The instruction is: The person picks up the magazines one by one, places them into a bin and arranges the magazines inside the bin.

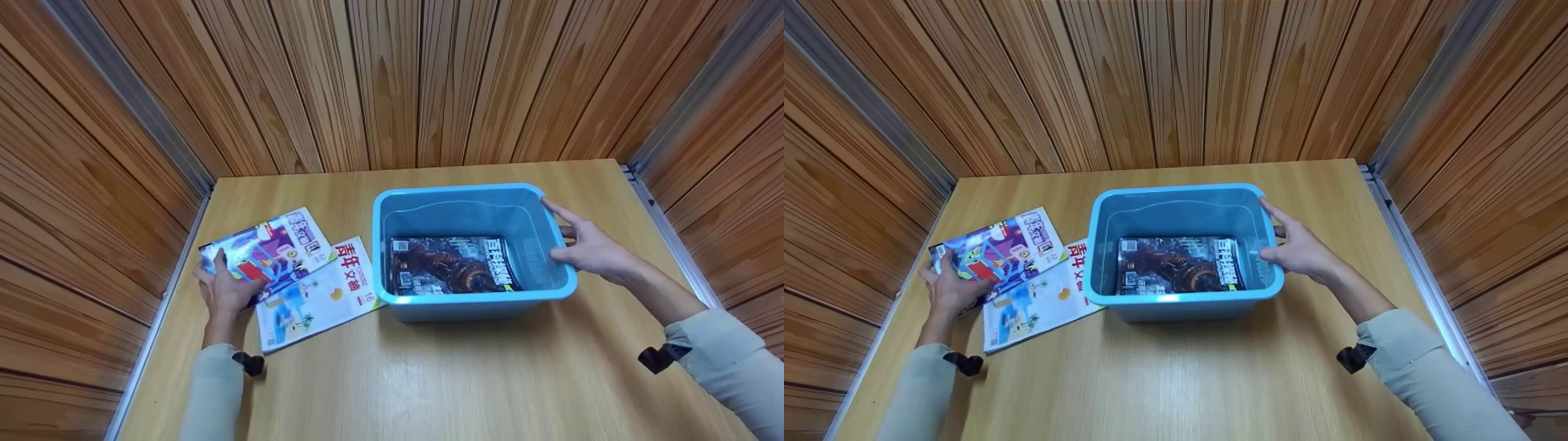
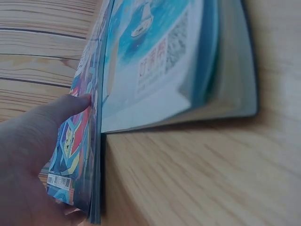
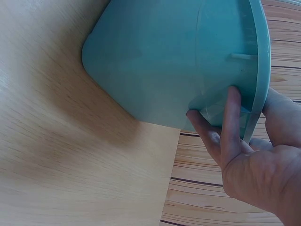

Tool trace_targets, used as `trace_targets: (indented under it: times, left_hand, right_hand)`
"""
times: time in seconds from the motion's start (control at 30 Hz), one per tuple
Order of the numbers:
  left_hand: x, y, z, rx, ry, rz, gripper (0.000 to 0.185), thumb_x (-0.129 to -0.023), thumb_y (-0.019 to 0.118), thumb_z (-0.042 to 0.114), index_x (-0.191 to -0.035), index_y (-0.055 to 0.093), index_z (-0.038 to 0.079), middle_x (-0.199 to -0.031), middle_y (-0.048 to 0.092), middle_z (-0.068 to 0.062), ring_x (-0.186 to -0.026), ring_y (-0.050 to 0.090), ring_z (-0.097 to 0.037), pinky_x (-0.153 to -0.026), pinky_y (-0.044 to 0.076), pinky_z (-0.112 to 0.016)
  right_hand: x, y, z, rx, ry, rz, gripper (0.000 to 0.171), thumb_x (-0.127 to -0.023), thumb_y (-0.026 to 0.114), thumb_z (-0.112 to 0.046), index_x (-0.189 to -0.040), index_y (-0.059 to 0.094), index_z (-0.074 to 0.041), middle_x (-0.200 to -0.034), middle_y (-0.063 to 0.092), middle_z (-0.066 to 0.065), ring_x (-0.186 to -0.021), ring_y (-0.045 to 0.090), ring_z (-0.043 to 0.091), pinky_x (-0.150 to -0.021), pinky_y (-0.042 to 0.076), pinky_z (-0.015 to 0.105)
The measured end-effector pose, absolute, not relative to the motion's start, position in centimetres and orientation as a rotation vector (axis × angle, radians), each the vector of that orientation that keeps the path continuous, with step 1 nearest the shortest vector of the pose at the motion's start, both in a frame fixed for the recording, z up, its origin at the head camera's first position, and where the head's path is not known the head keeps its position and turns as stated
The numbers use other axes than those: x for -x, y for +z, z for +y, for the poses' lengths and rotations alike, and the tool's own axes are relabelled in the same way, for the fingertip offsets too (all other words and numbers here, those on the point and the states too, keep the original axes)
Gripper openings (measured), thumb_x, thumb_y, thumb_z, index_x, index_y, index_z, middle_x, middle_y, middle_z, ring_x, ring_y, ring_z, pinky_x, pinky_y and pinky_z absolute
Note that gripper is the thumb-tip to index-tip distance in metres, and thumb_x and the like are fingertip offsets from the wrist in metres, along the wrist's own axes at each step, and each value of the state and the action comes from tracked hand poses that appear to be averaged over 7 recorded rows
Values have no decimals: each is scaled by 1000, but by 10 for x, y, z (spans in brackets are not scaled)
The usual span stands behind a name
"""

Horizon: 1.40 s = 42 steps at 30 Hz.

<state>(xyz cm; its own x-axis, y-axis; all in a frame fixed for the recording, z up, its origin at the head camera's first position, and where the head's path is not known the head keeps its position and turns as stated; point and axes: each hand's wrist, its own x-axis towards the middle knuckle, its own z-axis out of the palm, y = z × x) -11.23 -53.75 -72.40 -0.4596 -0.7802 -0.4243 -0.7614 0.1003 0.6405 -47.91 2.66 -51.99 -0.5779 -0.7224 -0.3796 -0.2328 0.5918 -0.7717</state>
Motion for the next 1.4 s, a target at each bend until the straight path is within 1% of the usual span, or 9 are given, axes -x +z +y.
trace_targets:
  times: [0.23, 0.5, 0.67, 0.8, 0.9, 1.0, 1.13, 1.27, 1.4]
  left_hand:
    - [108, -719, -538, -1615, -1331, -2323, 118, -99, 86, 38, -183, 6, 20, -184, -21, -29, -170, 5, -60, -137, 25, -79]
    - [103, -710, -545, -1672, -1457, -2205, 107, -102, 81, 33, -181, 11, 12, -180, 6, -36, -165, 18, -57, -139, 30, -72]
    - [101, -701, -550, -1751, -1627, -1913, 95, -108, 73, 33, -182, 15, 16, -184, 13, -29, -165, 27, -47, -142, 33, -59]
    - [101, -694, -555, -1781, -1765, -1674, 85, -113, 66, 35, -182, 19, 18, -190, 14, -20, -164, 31, -36, -143, 35, -47]
    - [101, -689, -559, -1768, -1876, -1557, 79, -115, 61, 37, -182, 23, 21, -192, 14, -13, -162, 34, -28, -142, 35, -40]
    - [98, -688, -562, -1689, -1974, -1493, 78, -115, 61, 35, -181, 24, 17, -192, 16, -11, -164, 33, -24, -143, 32, -37]
    - [95, -690, -563, -1507, -2139, -1390, 79, -116, 55, 24, -183, 14, 19, -193, 7, -5, -174, 23, -21, -146, 25, -37]
    - [94, -692, -561, -1364, -2262, -1351, 81, -119, 48, 17, -183, 1, 34, -193, -11, 5, -178, 14, -21, -146, 25, -38]
    - [93, -694, -559, -1262, -2260, -1549, 92, -118, 48, 11, -181, -12, 40, -192, -20, 5, -178, 12, -25, -147, 23, -42]
  right_hand:
    - [479, -521, 24, 748, -892, 2112, 109, -104, 66, 0, -182, -4, -27, -176, 30, 45, -151, 48, 71, -98, 68, 68]
    - [479, -520, 25, 740, -893, 2109, 109, -107, 67, -2, -182, -8, -29, -179, 24, 44, -155, 42, 72, -103, 62, 74]
    - [478, -520, 26, 730, -896, 2111, 110, -107, 68, -4, -182, -8, -31, -180, 23, 42, -156, 41, 72, -106, 60, 75]
    - [479, -520, 26, 732, -895, 2114, 110, -107, 67, -3, -182, -9, -31, -179, 25, 43, -155, 43, 72, -105, 61, 75]
    - [479, -520, 26, 738, -896, 2113, 109, -107, 67, -3, -182, -9, -30, -179, 24, 43, -155, 42, 72, -105, 60, 76]
    - [479, -520, 26, 750, -901, 2109, 108, -107, 67, -2, -182, -7, -28, -178, 26, 43, -154, 44, 72, -104, 61, 75]
    - [478, -519, 25, 760, -902, 2105, 106, -107, 65, -1, -182, -5, -26, -176, 30, 44, -152, 47, 71, -101, 64, 72]
    - [478, -519, 26, 761, -902, 2105, 106, -108, 66, -3, -182, -6, -26, -177, 27, 44, -154, 44, 72, -103, 63, 73]
    - [478, -519, 27, 756, -905, 2107, 106, -109, 66, -4, -182, -7, -27, -178, 26, 44, -155, 43, 72, -105, 62, 74]
